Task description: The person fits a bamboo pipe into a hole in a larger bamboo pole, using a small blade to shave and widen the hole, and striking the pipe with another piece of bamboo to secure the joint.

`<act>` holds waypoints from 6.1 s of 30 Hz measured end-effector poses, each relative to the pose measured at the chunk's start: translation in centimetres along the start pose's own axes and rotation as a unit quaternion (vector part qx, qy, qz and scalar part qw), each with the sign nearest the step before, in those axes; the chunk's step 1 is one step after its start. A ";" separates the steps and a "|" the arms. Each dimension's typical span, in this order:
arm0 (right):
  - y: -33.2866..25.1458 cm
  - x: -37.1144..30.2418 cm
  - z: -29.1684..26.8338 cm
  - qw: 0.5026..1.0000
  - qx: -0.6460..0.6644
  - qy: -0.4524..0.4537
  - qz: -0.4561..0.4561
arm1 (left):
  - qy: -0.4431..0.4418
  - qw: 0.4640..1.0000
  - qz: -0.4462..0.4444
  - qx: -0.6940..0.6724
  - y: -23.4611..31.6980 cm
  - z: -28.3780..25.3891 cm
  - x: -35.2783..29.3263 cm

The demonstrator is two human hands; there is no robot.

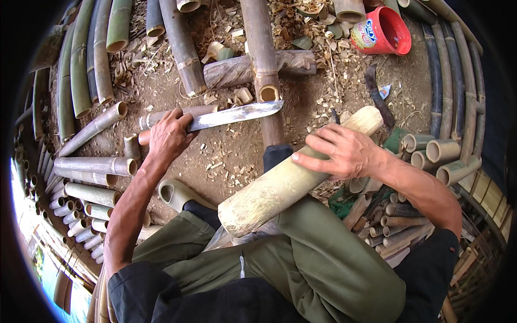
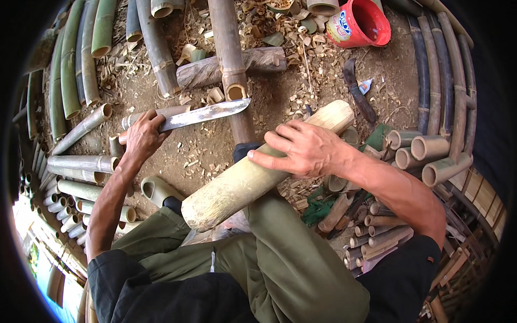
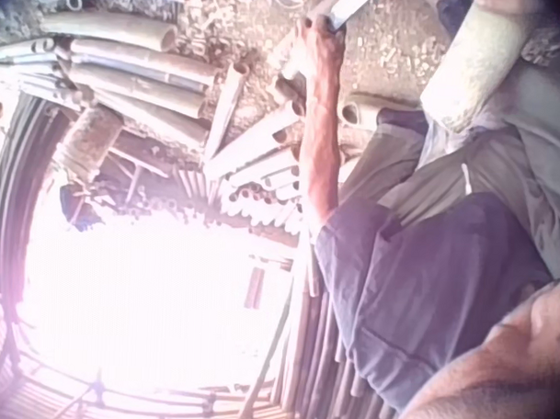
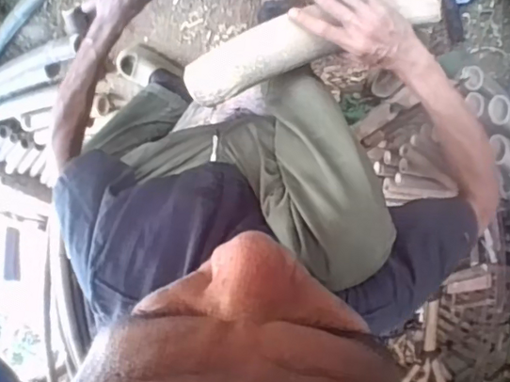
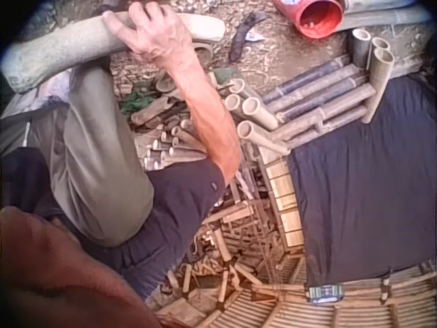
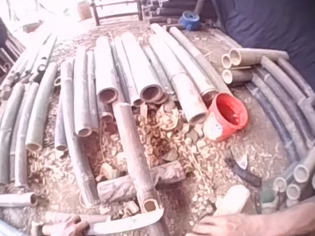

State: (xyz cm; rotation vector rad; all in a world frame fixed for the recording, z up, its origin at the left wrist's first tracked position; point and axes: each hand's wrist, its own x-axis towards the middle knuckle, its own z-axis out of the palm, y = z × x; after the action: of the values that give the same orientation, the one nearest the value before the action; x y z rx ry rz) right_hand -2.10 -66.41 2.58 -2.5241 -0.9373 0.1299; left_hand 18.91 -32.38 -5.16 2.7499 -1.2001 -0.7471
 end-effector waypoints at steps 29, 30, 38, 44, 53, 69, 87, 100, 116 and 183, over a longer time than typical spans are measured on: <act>13.3 -17.6 7.0 0.709 -0.045 0.077 0.699 | 0.245 0.894 -0.355 -0.124 -8.9 3.1 3.9; 13.5 -18.3 6.8 0.708 -0.060 0.049 0.702 | 0.210 0.902 -0.369 -0.084 -5.4 1.3 4.4; 7.7 -16.4 4.3 0.648 0.284 0.163 0.687 | 0.063 0.914 -0.039 -0.399 8.6 2.3 -1.4; 3.7 -3.4 -5.2 0.828 0.312 -0.061 0.462 | -0.288 0.500 0.035 -0.816 19.4 2.5 -0.5; 8.4 7.4 -2.7 0.930 -0.070 -0.318 0.171 | -0.183 0.082 -0.180 -0.963 25.0 3.7 6.7; -3.4 8.6 9.3 0.726 0.343 0.141 0.579 | -0.303 0.796 -0.209 -0.480 13.5 0.1 7.8; 10.9 19.2 -3.4 0.891 0.007 -0.435 0.132 | -0.077 -0.002 -0.214 -0.974 17.4 -0.1 7.0; -1.0 9.4 3.2 0.685 0.437 0.075 0.578 | -0.181 0.747 -0.065 -0.636 16.3 2.3 -3.4; 2.0 14.2 5.7 0.107 0.843 0.359 0.387 | -0.229 0.969 0.085 -0.038 7.8 -13.5 10.5; 0.3 14.9 9.3 0.261 0.801 0.285 0.457 | -0.178 0.977 -0.023 -0.118 5.7 -5.3 4.8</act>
State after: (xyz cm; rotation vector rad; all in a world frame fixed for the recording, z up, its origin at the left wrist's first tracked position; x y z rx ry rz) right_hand 7.32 -53.65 -4.94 -0.4800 0.9004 0.2613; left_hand 20.19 -40.49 -1.09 2.5233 -1.0159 -1.3391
